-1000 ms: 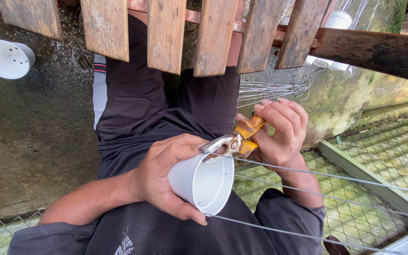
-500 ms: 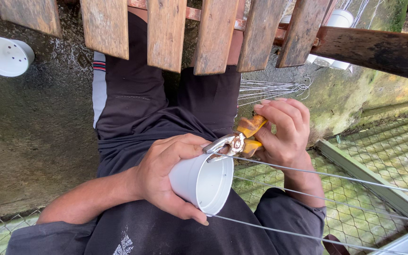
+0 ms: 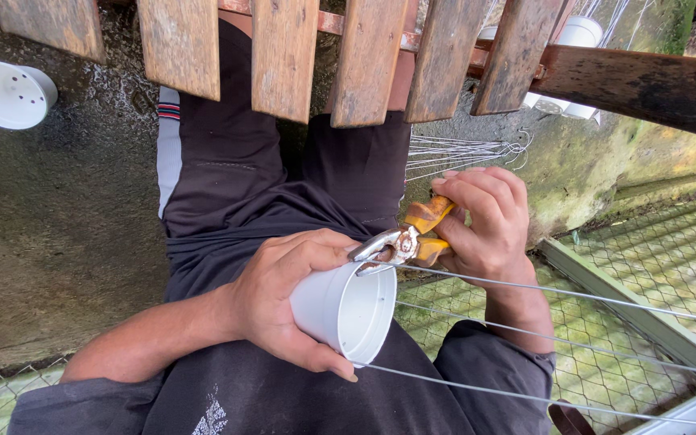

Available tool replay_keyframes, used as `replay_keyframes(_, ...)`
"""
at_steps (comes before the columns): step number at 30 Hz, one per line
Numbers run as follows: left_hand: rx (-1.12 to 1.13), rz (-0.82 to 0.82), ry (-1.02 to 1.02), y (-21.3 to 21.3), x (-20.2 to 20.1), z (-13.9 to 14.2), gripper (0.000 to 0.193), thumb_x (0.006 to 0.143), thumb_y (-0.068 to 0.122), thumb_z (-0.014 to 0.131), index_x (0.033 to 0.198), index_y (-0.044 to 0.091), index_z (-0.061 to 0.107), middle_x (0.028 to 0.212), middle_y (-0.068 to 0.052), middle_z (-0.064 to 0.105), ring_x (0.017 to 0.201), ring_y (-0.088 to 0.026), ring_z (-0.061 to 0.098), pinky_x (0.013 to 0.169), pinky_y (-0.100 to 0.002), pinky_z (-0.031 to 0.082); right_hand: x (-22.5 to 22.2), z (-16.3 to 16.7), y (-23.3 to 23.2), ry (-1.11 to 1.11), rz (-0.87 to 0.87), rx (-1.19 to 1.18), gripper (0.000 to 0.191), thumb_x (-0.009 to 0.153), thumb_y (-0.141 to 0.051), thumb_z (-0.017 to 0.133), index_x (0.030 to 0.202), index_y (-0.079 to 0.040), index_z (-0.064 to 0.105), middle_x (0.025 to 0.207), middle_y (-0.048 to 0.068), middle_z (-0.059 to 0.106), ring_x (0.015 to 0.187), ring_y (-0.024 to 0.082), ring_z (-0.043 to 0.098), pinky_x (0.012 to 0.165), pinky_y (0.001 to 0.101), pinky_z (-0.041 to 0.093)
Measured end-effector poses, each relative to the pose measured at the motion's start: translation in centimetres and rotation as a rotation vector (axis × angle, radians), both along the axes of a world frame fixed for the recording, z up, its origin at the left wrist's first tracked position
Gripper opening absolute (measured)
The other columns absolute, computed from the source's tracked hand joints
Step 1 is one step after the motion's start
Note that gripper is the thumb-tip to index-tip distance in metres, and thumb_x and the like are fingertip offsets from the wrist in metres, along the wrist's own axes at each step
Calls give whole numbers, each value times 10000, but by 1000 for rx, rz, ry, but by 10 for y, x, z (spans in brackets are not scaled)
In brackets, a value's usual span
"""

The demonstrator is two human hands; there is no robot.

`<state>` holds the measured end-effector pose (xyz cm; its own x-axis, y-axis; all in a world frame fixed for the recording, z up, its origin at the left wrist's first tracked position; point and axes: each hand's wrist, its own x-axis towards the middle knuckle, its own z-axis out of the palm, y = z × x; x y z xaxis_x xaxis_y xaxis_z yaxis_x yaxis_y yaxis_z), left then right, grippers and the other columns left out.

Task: The person threads metal wires through pre-drilled holes in a white plastic cup, then uses pliers to bend and secure the wires into hooks. The person repeats this process for multiple cups, creating wire hangers for hanging the cups.

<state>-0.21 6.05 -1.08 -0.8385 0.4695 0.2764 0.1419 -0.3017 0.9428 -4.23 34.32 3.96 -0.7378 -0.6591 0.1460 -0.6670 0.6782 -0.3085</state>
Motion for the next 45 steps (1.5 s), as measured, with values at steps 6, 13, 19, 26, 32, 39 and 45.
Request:
replay_keyframes(6, -19, -7, 18, -1, -1, 1, 839, 703, 536, 961, 1205, 18, 534, 1215, -206, 697, 1108, -324, 767, 926, -376, 631, -1, 0, 2, -21, 6, 2, 231, 675, -184, 817, 729, -29, 654, 1122, 111, 673, 1060, 310, 667, 942, 513, 511)
replay_keyframes(13, -42, -12, -10, 0, 0, -3, 854, 682, 541, 959, 1210, 17, 539, 1206, -195, 691, 1073, -310, 769, 940, -393, 632, -3, -1, 2, -83, 8, 0, 280, 778, -274, 838, 767, -38, 688, 1122, 115, 659, 1074, 307, 659, 960, 516, 499)
replay_keyframes(19, -42, 3, 14, 3, -4, -5, 908, 672, 539, 966, 1263, 0, 535, 1228, -200, 684, 1083, -316, 768, 941, -393, 630, -5, -11, 0, -24, -16, -23, 208, 831, -165, 894, 819, -91, 700, 1187, 96, 672, 1206, 317, 647, 1076, 543, 493)
replay_keyframes(26, -58, 32, 129, -1, -12, -5, 948, 667, 572, 973, 1262, 1, 507, 1227, -246, 686, 1089, -352, 759, 910, -408, 638, 2, -15, 4, 110, -28, 8, 195, 883, -133, 939, 1000, -124, 784, 1228, 59, 621, 1215, 290, 639, 1098, 531, 497)
replay_keyframes(32, -47, 28, 142, -1, -15, -6, 961, 660, 579, 969, 1273, 3, 507, 1221, -228, 690, 1094, -354, 758, 915, -417, 639, 1, -17, 4, 92, -26, -24, 219, 866, -142, 924, 1046, -134, 799, 1204, 55, 617, 1191, 277, 648, 1078, 521, 524)
replay_keyframes(39, -44, 21, 135, -1, -15, -7, 947, 664, 583, 964, 1258, 3, 507, 1216, -234, 691, 1094, -344, 759, 901, -404, 643, -2, -18, 3, 80, -13, -48, 246, 815, -212, 892, 1036, -131, 818, 1166, 51, 605, 1112, 264, 651, 1018, 509, 543)
replay_keyframes(45, -56, -1, 131, -3, -15, -5, 906, 674, 573, 969, 1216, 7, 516, 1207, -225, 696, 1084, -340, 761, 881, -393, 641, -2, -19, 1, 56, 2, -84, 230, 813, -133, 923, 881, -37, 725, 1156, 75, 607, 1065, 287, 660, 925, 509, 559)
